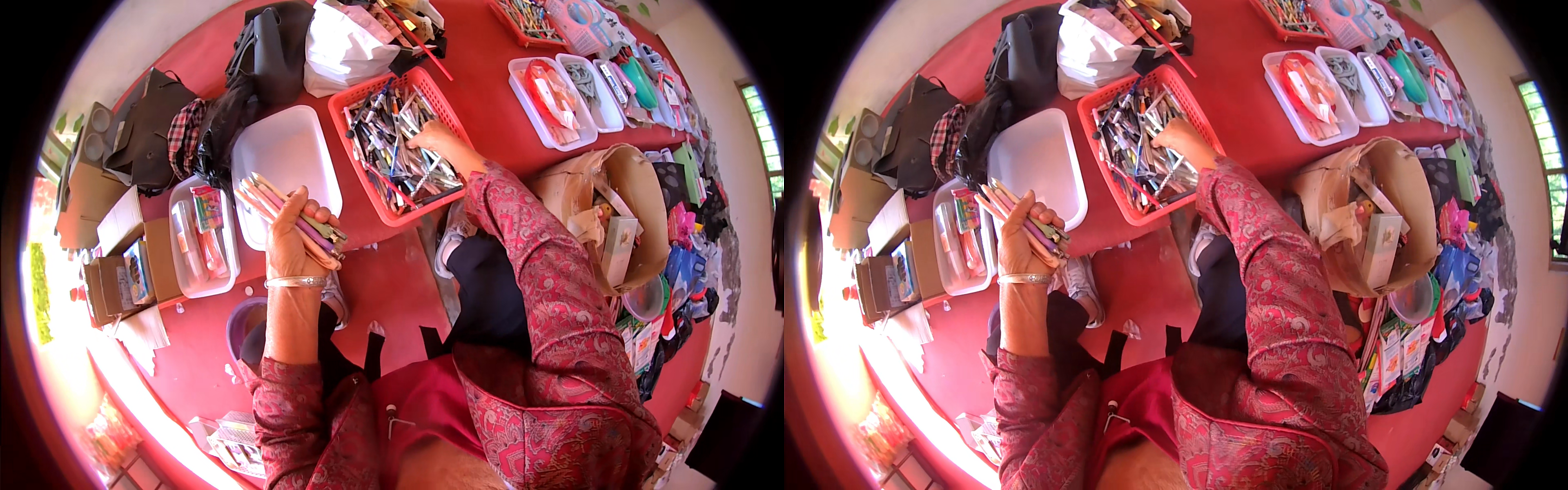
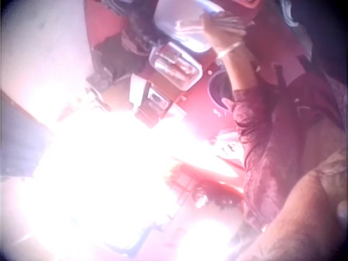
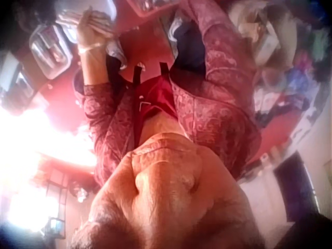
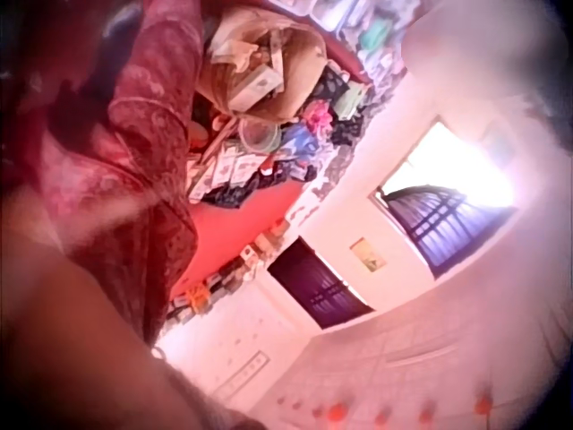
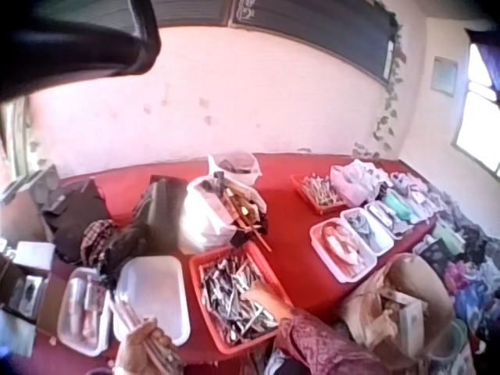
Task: The person sits on the floor and sorts a large collection of pens and pencils from a red basket into a white plastic container. They handle the items one by one, occasionally using a plastic bag to transfer a batch of pens before continuing to sort the remaining items.
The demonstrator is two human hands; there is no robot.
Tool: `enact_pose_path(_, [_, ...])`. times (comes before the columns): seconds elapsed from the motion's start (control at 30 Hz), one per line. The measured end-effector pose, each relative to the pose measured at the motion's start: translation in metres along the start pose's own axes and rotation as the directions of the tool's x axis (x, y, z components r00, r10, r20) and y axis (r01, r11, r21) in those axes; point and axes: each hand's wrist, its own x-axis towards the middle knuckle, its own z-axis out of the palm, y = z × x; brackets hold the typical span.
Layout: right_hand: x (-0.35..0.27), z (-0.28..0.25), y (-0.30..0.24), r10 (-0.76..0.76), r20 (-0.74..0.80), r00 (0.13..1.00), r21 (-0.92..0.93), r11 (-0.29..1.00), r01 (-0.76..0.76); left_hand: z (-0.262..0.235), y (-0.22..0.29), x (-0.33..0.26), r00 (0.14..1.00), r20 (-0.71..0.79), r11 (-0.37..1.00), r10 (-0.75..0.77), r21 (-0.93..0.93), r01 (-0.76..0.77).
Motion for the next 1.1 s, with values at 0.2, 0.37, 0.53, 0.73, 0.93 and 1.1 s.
enact_pose_path(0.2, [0.0,0.013,0.002,0.077,0.091,0.993,0.081,0.993,-0.085,-0.001,-0.003,0.002,1.0,-0.001,0.999,-0.01,-0.036,0.01])
enact_pose_path(0.37, [-0.008,-0.004,-0.016,0.069,0.127,0.99,0.052,0.996,-0.076,-0.005,-0.001,0.003,1.0,0.016,0.999,0.018,-0.052,-0.017])
enact_pose_path(0.53, [-0.01,-0.014,-0.021,-0.075,0.023,0.997,0.125,0.99,0.072,-0.005,0.002,-0.002,1.0,0.022,0.998,0.021,-0.062,-0.02])
enact_pose_path(0.73, [0.006,-0.029,0.007,-0.181,0.2,0.963,0.544,0.838,0.045,0.0,0.007,-0.005,0.999,0.024,0.998,0.032,-0.048,-0.031])
enact_pose_path(0.93, [-0.032,-0.052,-0.041,-0.269,0.173,0.948,-0.048,0.959,0.281,-0.002,0.006,-0.001,0.998,0.055,0.997,0.035,-0.074,-0.03])
enact_pose_path(1.1, [-0.035,-0.031,-0.058,-0.372,0.137,0.918,-0.311,0.864,0.397,-0.006,0.008,0.001,0.997,0.06,0.994,0.041,-0.105,-0.035])
